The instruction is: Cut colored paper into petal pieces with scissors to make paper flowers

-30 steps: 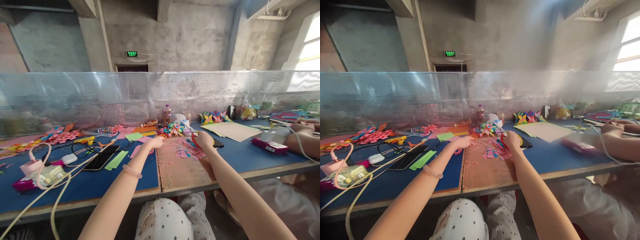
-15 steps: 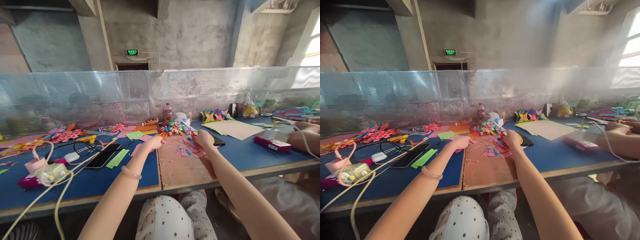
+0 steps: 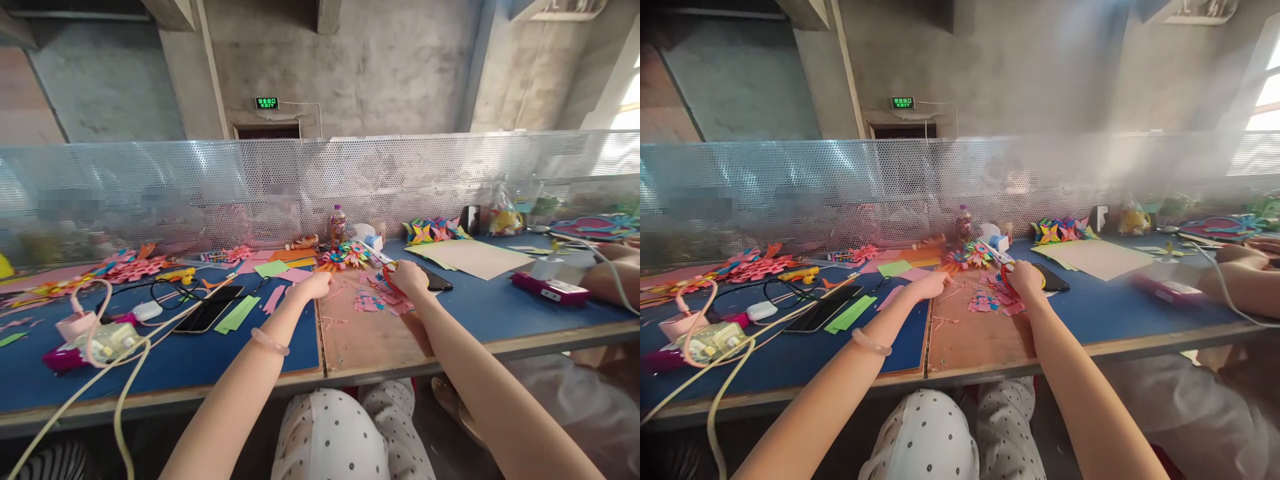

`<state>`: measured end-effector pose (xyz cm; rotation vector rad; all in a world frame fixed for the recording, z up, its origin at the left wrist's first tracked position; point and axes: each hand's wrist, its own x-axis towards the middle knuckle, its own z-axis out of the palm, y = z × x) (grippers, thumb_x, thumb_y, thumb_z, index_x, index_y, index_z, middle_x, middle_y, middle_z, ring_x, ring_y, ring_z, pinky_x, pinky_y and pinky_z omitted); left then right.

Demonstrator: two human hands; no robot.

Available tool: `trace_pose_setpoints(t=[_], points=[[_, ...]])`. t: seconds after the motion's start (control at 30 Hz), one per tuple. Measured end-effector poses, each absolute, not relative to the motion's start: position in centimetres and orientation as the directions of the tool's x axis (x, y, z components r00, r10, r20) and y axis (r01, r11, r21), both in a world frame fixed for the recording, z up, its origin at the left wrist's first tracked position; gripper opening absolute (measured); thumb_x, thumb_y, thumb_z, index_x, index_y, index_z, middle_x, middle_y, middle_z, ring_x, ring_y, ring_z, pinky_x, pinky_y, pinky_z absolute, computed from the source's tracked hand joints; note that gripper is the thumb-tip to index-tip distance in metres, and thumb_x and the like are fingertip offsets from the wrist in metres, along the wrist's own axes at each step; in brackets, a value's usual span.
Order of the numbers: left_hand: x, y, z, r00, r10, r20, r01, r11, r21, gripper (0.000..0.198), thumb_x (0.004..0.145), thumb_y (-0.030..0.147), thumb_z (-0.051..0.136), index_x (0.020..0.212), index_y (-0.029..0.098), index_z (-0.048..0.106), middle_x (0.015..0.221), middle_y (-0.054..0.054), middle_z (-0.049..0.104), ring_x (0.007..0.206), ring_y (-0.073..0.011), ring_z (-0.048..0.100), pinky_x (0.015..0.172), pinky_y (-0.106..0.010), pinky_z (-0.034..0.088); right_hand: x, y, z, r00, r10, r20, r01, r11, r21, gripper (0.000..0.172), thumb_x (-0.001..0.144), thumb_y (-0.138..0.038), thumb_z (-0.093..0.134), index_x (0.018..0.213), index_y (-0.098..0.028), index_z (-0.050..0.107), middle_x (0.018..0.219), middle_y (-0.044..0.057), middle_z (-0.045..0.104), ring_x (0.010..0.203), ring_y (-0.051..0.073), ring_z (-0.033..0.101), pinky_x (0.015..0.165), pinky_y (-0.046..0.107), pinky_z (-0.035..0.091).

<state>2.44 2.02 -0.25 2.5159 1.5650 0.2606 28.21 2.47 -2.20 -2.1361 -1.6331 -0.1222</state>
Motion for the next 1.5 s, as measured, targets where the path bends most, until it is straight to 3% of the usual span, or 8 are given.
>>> trace_pose_setpoints(t=[0.17,0.37,0.7,0.9,1.13,1.23,1.37,1.5], points=[[3.4,1.8,-0.4,0.492,0.871,0.009,0.844,-0.479,0.242,0.043,0.071,0.005,0.044,0.111,0.019,0.053,0.117,-0.007,0.057,0.106,-0.0180,0.053,0.088,-0.026,0.039,28.2,2.6,-2.1,0.335,0.883,0.328,0.919,-0.229,-0.322,0.043,0.075,-0.048,0.046,0.095,-0.013,0.062,0.092,0.016,0.064,0.084,0.027,0.061,0.066,0.033,0.046],[3.3,2.1,-0.3,0.638,0.769,-0.038,0.680,-0.540,0.496,0.059,0.065,-0.004,0.032,0.118,0.016,0.048,0.123,-0.005,0.054,0.112,-0.0118,0.049,0.092,-0.023,0.038,28.1,2.6,-2.1,0.325,0.883,0.339,0.920,-0.213,-0.329,0.045,0.075,-0.050,0.045,0.093,-0.013,0.062,0.090,0.015,0.064,0.083,0.027,0.061,0.066,0.033,0.047],[2.1,2.6,-0.4,0.503,0.856,0.116,0.646,-0.462,0.607,0.049,0.061,-0.001,0.035,0.104,0.010,0.056,0.108,-0.012,0.062,0.093,-0.0160,0.061,0.078,-0.025,0.047,28.0,2.6,-2.2,0.305,0.886,0.349,0.931,-0.200,-0.306,0.042,0.074,-0.047,0.046,0.094,-0.014,0.061,0.091,0.015,0.064,0.084,0.028,0.061,0.066,0.034,0.046],[1.9,2.1,0.3,0.559,0.822,0.113,0.624,-0.506,0.596,0.051,0.057,0.000,0.038,0.102,0.013,0.059,0.107,-0.009,0.063,0.094,-0.0153,0.060,0.076,-0.024,0.047,27.8,2.6,-2.1,0.312,0.892,0.328,0.927,-0.210,-0.310,0.042,0.075,-0.048,0.046,0.095,-0.014,0.062,0.093,0.016,0.063,0.084,0.027,0.061,0.067,0.033,0.046],[1.2,0.5,1.8,0.577,0.817,-0.008,0.765,-0.537,0.355,0.028,0.057,0.007,0.042,0.070,0.016,0.064,0.068,-0.003,0.067,0.065,-0.0166,0.061,0.058,-0.024,0.044,27.9,2.7,-2.4,0.303,0.894,0.330,0.933,-0.209,-0.292,0.043,0.076,-0.047,0.045,0.096,-0.014,0.062,0.094,0.017,0.063,0.084,0.027,0.061,0.068,0.032,0.046],[1.5,0.2,1.7,0.629,0.766,-0.130,0.728,-0.523,0.443,0.032,0.056,0.004,0.039,0.073,0.016,0.063,0.070,-0.003,0.067,0.067,-0.0153,0.061,0.058,-0.023,0.045,28.0,3.0,-2.6,0.294,0.901,0.319,0.936,-0.203,-0.287,0.045,0.076,-0.049,0.044,0.096,-0.014,0.062,0.094,0.017,0.063,0.084,0.027,0.061,0.067,0.032,0.046],[2.2,-0.2,1.6,0.718,0.695,-0.045,0.579,-0.560,0.592,0.041,0.056,0.000,0.035,0.083,0.015,0.062,0.085,-0.003,0.067,0.080,-0.0125,0.062,0.071,-0.023,0.046,28.0,3.2,-2.8,0.281,0.906,0.316,0.939,-0.192,-0.284,0.042,0.075,-0.048,0.044,0.095,-0.015,0.062,0.093,0.015,0.064,0.083,0.028,0.061,0.065,0.034,0.046],[2.6,0.1,1.5,0.741,0.671,-0.027,0.549,-0.581,0.601,0.039,0.059,0.002,0.036,0.085,0.015,0.062,0.086,-0.003,0.067,0.079,-0.0125,0.062,0.072,-0.023,0.046,28.0,3.2,-2.9,0.267,0.906,0.329,0.943,-0.176,-0.282,0.042,0.075,-0.048,0.042,0.093,-0.015,0.062,0.092,0.014,0.064,0.082,0.027,0.061,0.065,0.034,0.046]])
